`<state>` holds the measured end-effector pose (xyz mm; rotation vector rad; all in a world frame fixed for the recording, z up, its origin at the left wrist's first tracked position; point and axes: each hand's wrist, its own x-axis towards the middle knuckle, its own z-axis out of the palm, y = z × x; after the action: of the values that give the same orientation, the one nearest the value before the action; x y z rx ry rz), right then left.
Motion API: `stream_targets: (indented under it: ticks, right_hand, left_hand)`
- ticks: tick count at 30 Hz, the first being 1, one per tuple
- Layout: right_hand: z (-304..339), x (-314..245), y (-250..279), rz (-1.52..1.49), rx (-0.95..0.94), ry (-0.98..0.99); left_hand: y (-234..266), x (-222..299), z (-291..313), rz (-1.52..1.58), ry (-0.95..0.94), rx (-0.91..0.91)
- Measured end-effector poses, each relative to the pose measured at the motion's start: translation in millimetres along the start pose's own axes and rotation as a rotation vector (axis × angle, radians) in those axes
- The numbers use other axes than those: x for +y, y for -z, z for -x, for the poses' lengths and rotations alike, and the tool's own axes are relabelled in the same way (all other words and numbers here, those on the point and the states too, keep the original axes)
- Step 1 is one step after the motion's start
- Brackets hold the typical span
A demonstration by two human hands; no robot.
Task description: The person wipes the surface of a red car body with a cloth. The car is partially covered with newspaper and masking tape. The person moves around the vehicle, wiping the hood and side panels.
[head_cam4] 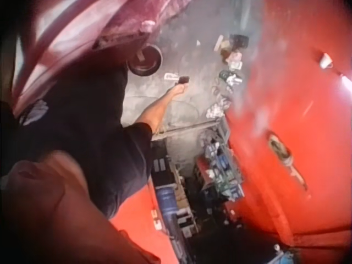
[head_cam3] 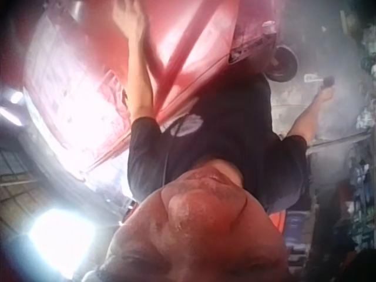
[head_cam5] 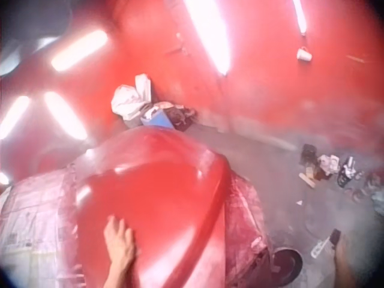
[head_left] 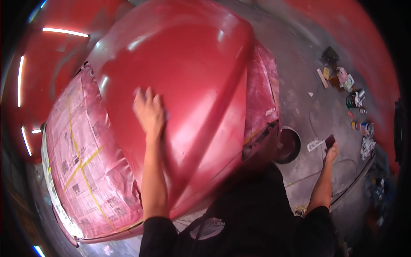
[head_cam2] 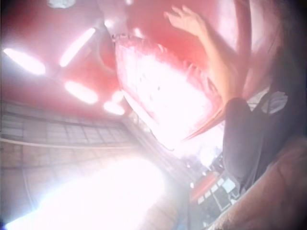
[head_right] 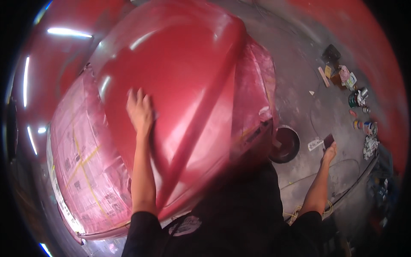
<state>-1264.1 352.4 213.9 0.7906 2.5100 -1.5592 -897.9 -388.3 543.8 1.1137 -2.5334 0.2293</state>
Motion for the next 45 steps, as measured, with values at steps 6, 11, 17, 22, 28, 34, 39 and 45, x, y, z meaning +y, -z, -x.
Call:
stream_targets:
  ticks: [6,11,17,22,28,34,39,45]
  right_hand:
    - [27,-57,40,-0.034,-0.096,0.174]
    - [50,-14,109,0.104,-0.062,0.242]
    - [75,80,228,-0.103,0.062,-0.062]
    - [83,89,256,-0.307,0.107,-0.271]
    - [22,37,273,-0.415,0.083,-0.137]
    - [-78,-3,283,-0.555,-0.023,-0.049]
    - [-211,-12,289,-0.551,-0.166,-0.067]
    - [-338,-79,263,-0.377,-0.307,-0.206]
  left_hand:
    - [-54,164,-49,0.188,-0.500,-0.053]
    - [-37,213,-1,0.043,-0.871,-0.265]
    - [14,160,126,0.334,-0.685,-0.169]
    - [84,95,218,0.211,-0.523,-0.223]
    - [89,95,254,0.110,-0.094,0.016]
    - [63,145,219,-0.069,0.157,0.128]
    - [22,168,185,-0.110,0.371,0.312]
    - [-2,164,167,-0.297,0.517,0.278]
